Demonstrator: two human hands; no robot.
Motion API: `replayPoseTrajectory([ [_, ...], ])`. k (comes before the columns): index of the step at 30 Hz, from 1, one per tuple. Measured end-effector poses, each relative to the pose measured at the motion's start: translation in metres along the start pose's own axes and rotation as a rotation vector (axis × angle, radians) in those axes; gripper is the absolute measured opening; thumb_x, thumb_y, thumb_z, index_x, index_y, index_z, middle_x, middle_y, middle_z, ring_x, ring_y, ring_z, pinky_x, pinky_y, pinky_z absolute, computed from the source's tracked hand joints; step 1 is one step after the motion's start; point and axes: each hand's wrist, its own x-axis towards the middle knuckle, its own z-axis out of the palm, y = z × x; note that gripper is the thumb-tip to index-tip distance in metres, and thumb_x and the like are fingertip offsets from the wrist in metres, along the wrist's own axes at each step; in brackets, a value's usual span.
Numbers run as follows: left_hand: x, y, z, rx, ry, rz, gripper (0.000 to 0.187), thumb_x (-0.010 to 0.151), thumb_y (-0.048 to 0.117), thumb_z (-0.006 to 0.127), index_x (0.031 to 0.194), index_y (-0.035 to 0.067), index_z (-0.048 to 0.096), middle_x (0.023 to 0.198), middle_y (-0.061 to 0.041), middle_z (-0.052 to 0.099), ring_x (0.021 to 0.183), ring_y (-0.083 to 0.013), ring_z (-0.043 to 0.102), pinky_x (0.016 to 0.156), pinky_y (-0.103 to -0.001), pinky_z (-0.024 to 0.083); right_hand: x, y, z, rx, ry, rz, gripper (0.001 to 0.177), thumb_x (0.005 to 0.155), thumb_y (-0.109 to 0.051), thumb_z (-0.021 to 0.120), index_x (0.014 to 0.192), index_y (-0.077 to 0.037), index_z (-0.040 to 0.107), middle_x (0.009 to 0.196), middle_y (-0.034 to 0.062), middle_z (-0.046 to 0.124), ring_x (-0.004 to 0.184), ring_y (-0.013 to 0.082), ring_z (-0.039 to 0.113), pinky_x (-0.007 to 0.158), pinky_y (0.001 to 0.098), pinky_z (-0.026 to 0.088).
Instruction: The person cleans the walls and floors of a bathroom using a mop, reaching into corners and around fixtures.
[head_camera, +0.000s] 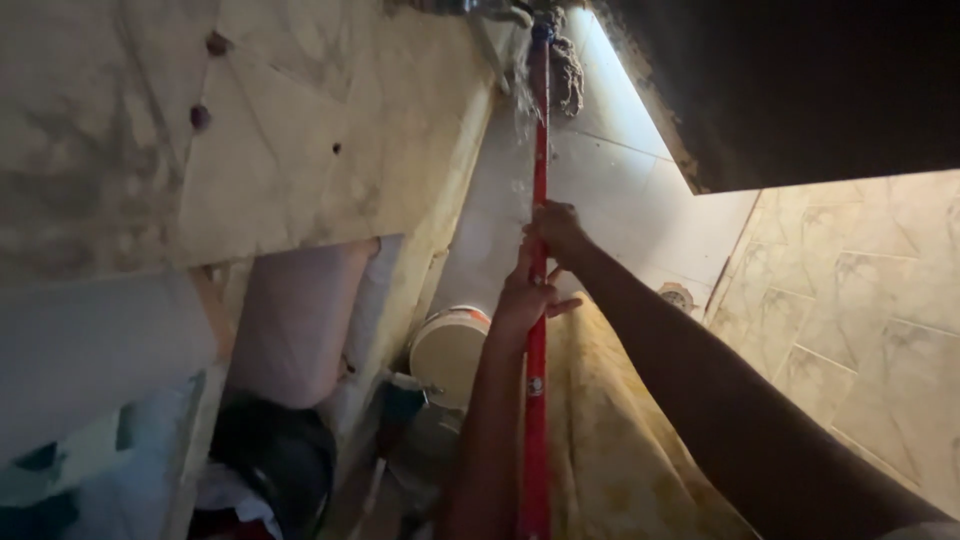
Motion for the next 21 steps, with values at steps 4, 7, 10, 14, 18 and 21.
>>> replayPoseTrajectory([
  [4, 0.033, 0.022, 0.01, 0.004, -0.003, 0.008, 0.111, 0.073, -0.023, 0.039, 0.165, 0.029, 0.003, 0.164, -0.008, 0.03, 0.148, -0.0325, 0.041, 0.084, -0.043, 0.066, 0.031, -0.019, -0.01, 0.011, -0.015, -0.113, 0.021, 0.1, -0.013, 0.052, 0.099, 0.003, 0.066, 0.081, 0.0092, 0.067, 0.07, 0.0203, 0.071, 0.057, 0.0365, 0.058],
  [7, 0.05, 0.033, 0.017, -0.047, -0.009, 0.014, 0.108, 0.075, -0.024, 0.039, 0.165, 0.027, 0.007, 0.163, -0.009, 0.031, 0.145, -0.0338, 0.044, 0.085, -0.044, 0.066, 0.043, -0.042, -0.015, 0.018, 0.003, -0.065, 0.021, 0.098, -0.015, 0.058, 0.099, 0.004, 0.067, 0.079, 0.0086, 0.068, 0.072, 0.0212, 0.073, 0.06, 0.0387, 0.059],
  [10, 0.042, 0.033, 0.02, -0.082, 0.035, -0.029, 0.103, 0.083, -0.022, 0.044, 0.167, 0.026, 0.01, 0.162, -0.018, 0.023, 0.142, -0.0371, 0.046, 0.087, -0.044, 0.065, 0.033, -0.073, -0.027, -1.031, -0.066, -0.363, 0.019, 0.096, -0.02, 0.063, 0.104, -0.008, 0.076, 0.091, 0.0076, 0.074, 0.082, 0.0248, 0.075, 0.071, 0.0416, 0.061],
  [14, 0.03, 0.029, 0.015, 0.03, 0.081, -0.079, 0.101, 0.084, -0.024, 0.042, 0.166, 0.026, 0.011, 0.163, -0.021, 0.014, 0.141, -0.0363, 0.048, 0.083, -0.042, 0.062, -0.045, -0.145, -0.02, -1.018, 0.507, -0.619, 0.077, 0.098, -0.031, 0.073, 0.162, -0.02, 0.032, 0.14, 0.0233, 0.05, 0.107, 0.0435, 0.067, 0.083, 0.053, 0.057],
  [18, 0.018, 0.005, 0.0, 0.108, 0.077, -0.068, 0.109, 0.078, -0.029, 0.036, 0.162, 0.03, -0.001, 0.167, -0.012, 0.014, 0.143, -0.0317, 0.047, 0.079, -0.042, 0.063, -0.101, -0.238, -0.014, -0.912, 0.646, -1.501, 0.068, 0.097, -0.024, 0.074, 0.156, -0.012, 0.043, 0.144, 0.0215, 0.051, 0.116, 0.0456, 0.066, 0.085, 0.0483, 0.06],
  [21, 0.017, -0.018, 0.0, 0.072, 0.093, -0.053, 0.091, 0.092, -0.016, 0.031, 0.167, 0.027, 0.002, 0.166, -0.016, 0.017, 0.143, -0.0361, 0.049, 0.079, -0.042, 0.064, -0.115, -0.286, -0.015, -0.961, 0.406, -1.627, 0.034, 0.105, -0.02, 0.066, 0.137, -0.011, 0.061, 0.124, 0.0159, 0.064, 0.104, 0.039, 0.07, 0.089, 0.0484, 0.058],
])
